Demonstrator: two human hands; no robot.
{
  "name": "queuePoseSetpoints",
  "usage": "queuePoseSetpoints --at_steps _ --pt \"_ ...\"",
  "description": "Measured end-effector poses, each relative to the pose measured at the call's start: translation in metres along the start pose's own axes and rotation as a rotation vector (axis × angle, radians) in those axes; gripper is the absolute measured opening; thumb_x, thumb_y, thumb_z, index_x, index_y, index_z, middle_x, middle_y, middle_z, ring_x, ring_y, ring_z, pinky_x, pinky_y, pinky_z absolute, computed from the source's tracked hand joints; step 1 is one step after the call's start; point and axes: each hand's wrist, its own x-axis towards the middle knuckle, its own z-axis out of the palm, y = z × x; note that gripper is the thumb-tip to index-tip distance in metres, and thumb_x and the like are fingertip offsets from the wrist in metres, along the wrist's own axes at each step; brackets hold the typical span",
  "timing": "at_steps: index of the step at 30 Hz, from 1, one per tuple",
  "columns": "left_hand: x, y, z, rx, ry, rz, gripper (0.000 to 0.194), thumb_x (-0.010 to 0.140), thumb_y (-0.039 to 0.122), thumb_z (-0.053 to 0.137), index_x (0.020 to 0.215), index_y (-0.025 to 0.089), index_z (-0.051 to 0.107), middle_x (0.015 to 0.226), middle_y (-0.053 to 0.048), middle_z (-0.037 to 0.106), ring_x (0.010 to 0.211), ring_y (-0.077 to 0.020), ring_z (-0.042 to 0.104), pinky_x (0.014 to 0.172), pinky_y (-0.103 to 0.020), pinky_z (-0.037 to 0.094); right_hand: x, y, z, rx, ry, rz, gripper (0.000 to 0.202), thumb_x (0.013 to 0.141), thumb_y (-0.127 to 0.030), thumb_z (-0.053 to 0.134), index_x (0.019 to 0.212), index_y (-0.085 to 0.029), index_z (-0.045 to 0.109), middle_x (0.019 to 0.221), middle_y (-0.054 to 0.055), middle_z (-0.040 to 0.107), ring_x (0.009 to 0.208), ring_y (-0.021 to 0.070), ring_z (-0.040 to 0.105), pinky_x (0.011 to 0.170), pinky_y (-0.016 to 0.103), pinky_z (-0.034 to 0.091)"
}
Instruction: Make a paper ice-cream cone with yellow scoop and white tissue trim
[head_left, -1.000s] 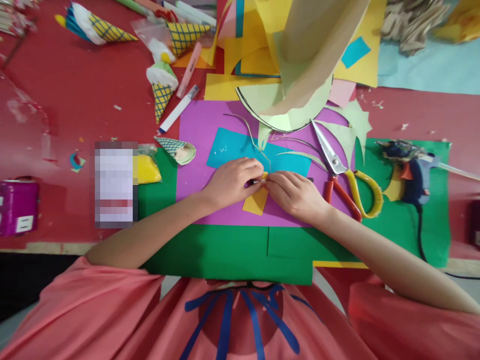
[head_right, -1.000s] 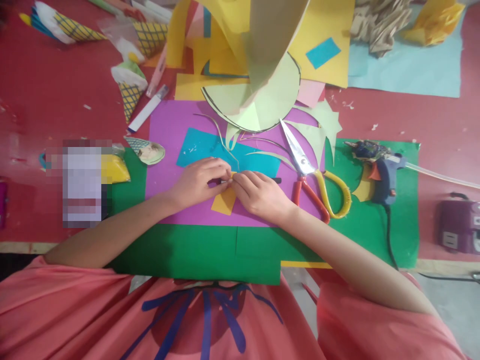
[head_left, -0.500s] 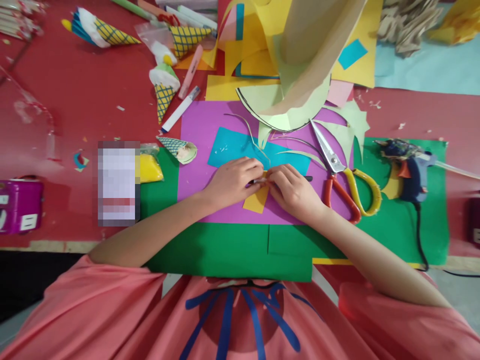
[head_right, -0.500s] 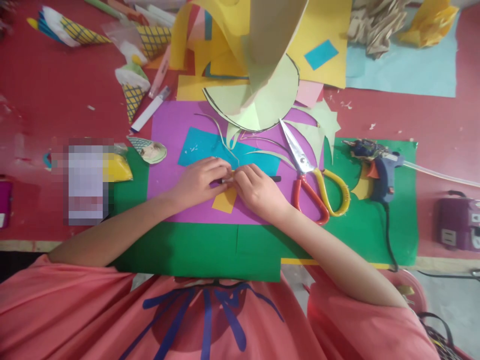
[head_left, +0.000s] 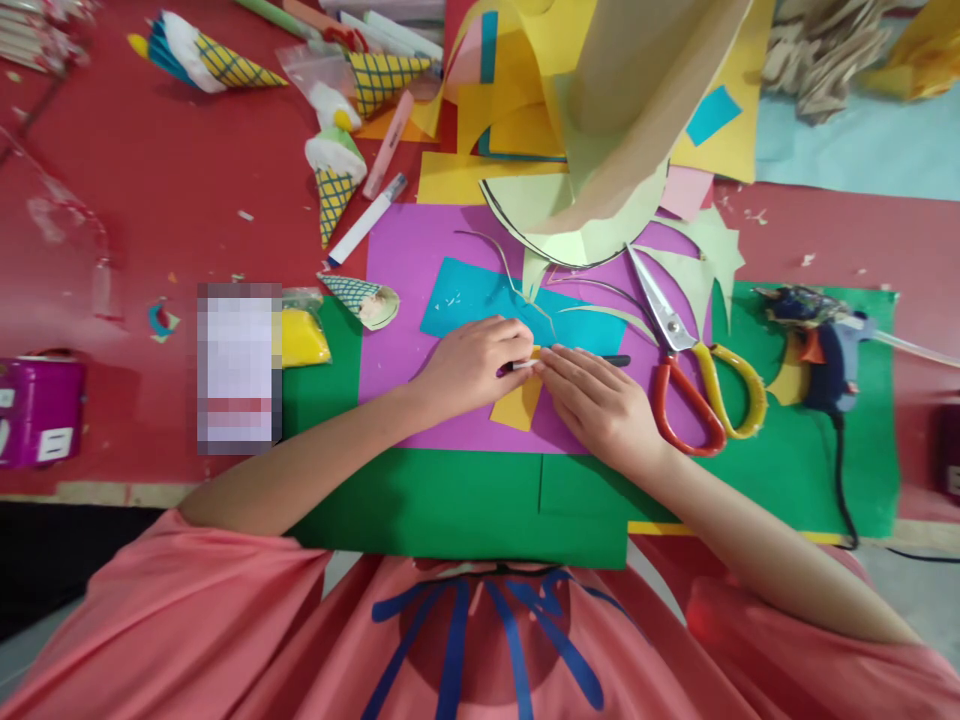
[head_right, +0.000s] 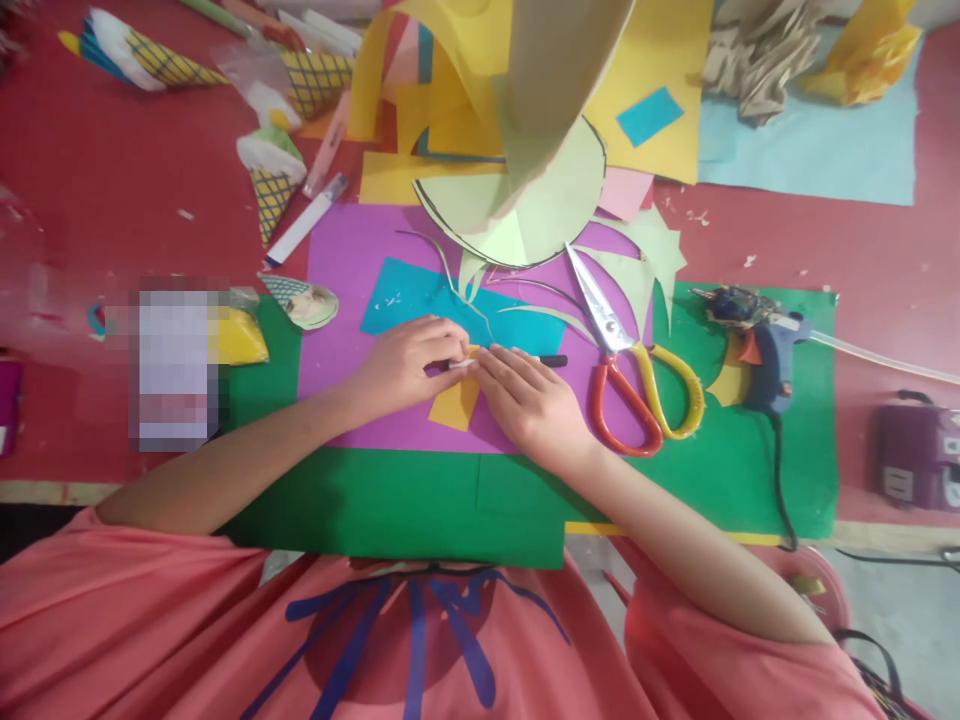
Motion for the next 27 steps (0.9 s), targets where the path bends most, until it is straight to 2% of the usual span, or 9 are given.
queuePoseSetpoints --at_steps 4,8,13,17,23,27 --pt "0.000 0.000 0.001 -0.010 0.011 -0.010 0.021 0.097 0.029 0.052 0.082 0.018 0.062 0.098 -0.003 0.070 0.091 -0.0168 0.063 0.082 -0.029 0.048 -0.001 0.000 0.004 -0.052 0.006 -0.022 0.027 0.091 -0.006 0.059 0.117 -0.008 0.066 0.118 0.016 0.075 0.109 0.0296 0.073 0.091 0.043 0.063" --pt "-0.002 0.001 0.002 0.007 0.027 -0.024 0.022 0.098 0.031 0.053 0.082 0.018 0.062 0.097 -0.003 0.071 0.090 -0.0169 0.062 0.081 -0.029 0.048 0.003 0.004 0.008 -0.035 0.050 -0.012 0.020 0.094 -0.009 0.057 0.108 -0.011 0.070 0.106 0.014 0.078 0.104 0.0259 0.072 0.084 0.039 0.062" --pt "-0.004 0.000 0.001 0.074 0.048 0.057 0.016 0.097 0.027 0.054 0.088 0.017 0.062 0.095 -0.004 0.069 0.088 -0.0175 0.061 0.082 -0.030 0.049 0.006 0.008 0.013 -0.041 0.061 -0.010 0.017 0.095 -0.010 0.055 0.102 -0.014 0.070 0.100 0.010 0.077 0.095 0.0220 0.067 0.079 0.036 0.058" --pt "-0.005 -0.001 -0.001 0.093 0.037 0.081 0.011 0.096 0.024 0.055 0.093 0.016 0.062 0.099 -0.006 0.069 0.091 -0.0187 0.063 0.084 -0.031 0.050 0.007 0.007 0.015 0.058 0.036 0.050 0.020 0.096 -0.011 0.052 0.105 -0.013 0.070 0.100 0.013 0.074 0.094 0.0233 0.063 0.078 0.037 0.055" --pt "-0.006 -0.002 0.000 0.029 0.003 0.005 0.017 0.099 0.029 0.051 0.100 0.016 0.062 0.102 -0.007 0.071 0.100 -0.0189 0.065 0.090 -0.032 0.052 0.013 0.008 0.015 0.168 -0.026 0.194 0.022 0.098 -0.014 0.048 0.096 -0.019 0.069 0.095 0.010 0.071 0.088 0.0228 0.060 0.078 0.040 0.053" --pt "-0.006 -0.002 -0.001 0.028 0.013 -0.004 0.018 0.099 0.029 0.050 0.096 0.017 0.063 0.101 -0.006 0.072 0.099 -0.0182 0.067 0.089 -0.031 0.052 0.016 0.010 0.016 0.207 -0.007 0.204 0.021 0.097 -0.012 0.048 0.094 -0.020 0.068 0.093 0.009 0.070 0.089 0.0233 0.059 0.081 0.042 0.051"
